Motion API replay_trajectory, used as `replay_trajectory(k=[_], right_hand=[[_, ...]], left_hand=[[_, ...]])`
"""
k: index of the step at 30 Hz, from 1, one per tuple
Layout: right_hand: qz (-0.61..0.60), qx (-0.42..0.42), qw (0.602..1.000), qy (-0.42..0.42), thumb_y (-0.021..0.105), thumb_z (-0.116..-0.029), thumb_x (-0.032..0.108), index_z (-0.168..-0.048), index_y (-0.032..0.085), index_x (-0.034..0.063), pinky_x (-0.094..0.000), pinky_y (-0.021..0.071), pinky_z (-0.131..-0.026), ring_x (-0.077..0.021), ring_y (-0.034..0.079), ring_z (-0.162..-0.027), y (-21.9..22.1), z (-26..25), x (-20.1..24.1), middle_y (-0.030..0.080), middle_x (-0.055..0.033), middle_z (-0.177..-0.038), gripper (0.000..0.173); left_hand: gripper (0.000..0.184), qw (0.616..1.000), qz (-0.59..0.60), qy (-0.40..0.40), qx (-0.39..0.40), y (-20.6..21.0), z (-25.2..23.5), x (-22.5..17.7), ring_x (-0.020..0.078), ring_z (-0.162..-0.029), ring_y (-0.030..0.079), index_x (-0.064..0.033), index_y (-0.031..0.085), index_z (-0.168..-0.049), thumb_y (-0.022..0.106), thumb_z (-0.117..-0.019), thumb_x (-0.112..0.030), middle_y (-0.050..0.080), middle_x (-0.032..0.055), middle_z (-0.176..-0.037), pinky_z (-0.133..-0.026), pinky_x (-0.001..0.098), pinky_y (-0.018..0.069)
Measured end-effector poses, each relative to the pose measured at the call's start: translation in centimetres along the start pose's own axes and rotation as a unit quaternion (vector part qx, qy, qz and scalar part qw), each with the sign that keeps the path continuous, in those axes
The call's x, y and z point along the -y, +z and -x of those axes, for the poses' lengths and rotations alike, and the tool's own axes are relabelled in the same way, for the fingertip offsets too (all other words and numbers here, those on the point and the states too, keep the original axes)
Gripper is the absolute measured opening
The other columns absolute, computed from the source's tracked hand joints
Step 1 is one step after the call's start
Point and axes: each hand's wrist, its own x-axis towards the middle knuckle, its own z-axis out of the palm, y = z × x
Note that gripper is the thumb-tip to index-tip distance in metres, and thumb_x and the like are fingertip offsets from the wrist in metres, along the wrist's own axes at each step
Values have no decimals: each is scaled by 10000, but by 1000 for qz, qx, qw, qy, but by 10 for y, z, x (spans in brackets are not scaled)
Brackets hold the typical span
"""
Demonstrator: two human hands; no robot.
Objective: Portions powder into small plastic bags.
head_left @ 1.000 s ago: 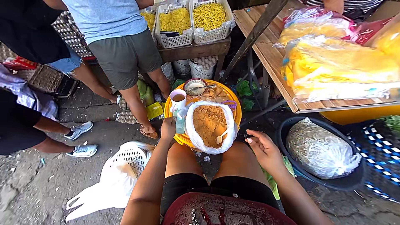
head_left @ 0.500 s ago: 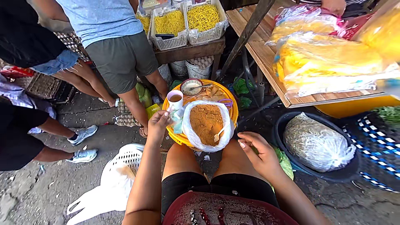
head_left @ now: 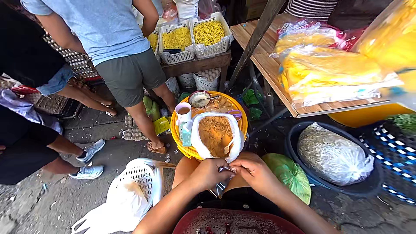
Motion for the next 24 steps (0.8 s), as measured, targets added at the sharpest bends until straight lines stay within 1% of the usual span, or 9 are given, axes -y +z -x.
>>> replay_trajectory(k=[2, 4, 9, 12, 14, 17, 19, 22, 24], right_hand=[[57, -48, 997, -8, 582, -980, 274, -714, 651, 73, -251, 508, -582, -95, 597, -608, 10, 9, -8, 613, -31, -645, 340], [61, -78, 995, -14, 562, -986, 281, -635, 564, 69, -232, 441, -513, -81, 520, -541, 14, 17, -12, 526, -27, -579, 410], [-3, -57, 998, -34, 605, -978, 209, -955, 766, 81, -171, 570, -801, -12, 699, -832, 1, 17, -4, 755, -13, -882, 207], [48, -66, 997, -10, 614, -981, 246, -787, 702, 23, -319, 547, -586, -149, 651, -610, -3, 15, 2, 671, -94, -674, 308], [23, -78, 997, 15, 616, -995, 244, -745, 671, -18, -325, 512, -560, -151, 610, -574, -5, 13, 6, 630, -113, -632, 366], [-95, -68, 993, 13, 658, -979, 184, -992, 693, -56, -249, 565, -749, -84, 660, -794, -4, 10, 7, 698, -108, -878, 244], [-103, -33, 994, -2, 649, -977, 115, -1126, 700, -74, -332, 578, -905, -180, 705, -968, -7, 7, 10, 723, -171, -1047, 246], [-40, -32, 998, 21, 597, -990, 82, -921, 736, -63, -402, 594, -771, -237, 724, -772, -7, 9, 19, 732, -163, -820, 212], [-57, -27, 993, 99, 488, -1061, 183, -796, 648, -54, -330, 517, -607, -135, 597, -592, -3, 11, 21, 600, -76, -638, 389]], left_hand=[[293, 999, 22, -2, 23, 4, -1, 4, 99, -683, 557, 12, 699, -997, 709, -968, -280, 642, 62, -785, -676, 298, 479], [288, 998, 36, -5, 43, 7, -3, 5, 98, -665, 546, 13, 694, -1007, 695, -981, -275, 630, 57, -771, -664, 300, 477], [273, 997, 78, 19, 13, 5, -2, -1, 75, -653, 551, 32, 697, -1003, 657, -1005, -238, 637, 59, -771, -654, 274, 488], [286, 997, 71, 30, 30, 2, 0, -9, 102, -663, 544, 37, 688, -1010, 640, -1016, -244, 625, 73, -782, -657, 306, 481], [293, 996, 63, 45, 36, 2, -1, -12, 111, -663, 541, 40, 677, -1005, 624, -1027, -247, 615, 76, -777, -657, 317, 476], [276, 996, 57, 69, 3, -2, -2, -10, 81, -643, 530, 38, 698, -1018, 649, -1009, -234, 622, 57, -754, -647, 284, 469], [262, 997, 47, 68, -12, -6, -1, -9, 55, -587, 490, 20, 693, -1004, 670, -995, -240, 585, 22, -698, -590, 251, 438], [285, 997, 30, 65, -2, -8, 0, -10, 67, -563, 474, 19, 696, -1008, 666, -1000, -264, 572, 26, -675, -568, 260, 421], [303, 996, 31, 83, 8, -4, 2, -12, 74, -593, 488, 33, 691, -986, 639, -1019, -264, 589, 43, -710, -588, 266, 427]])
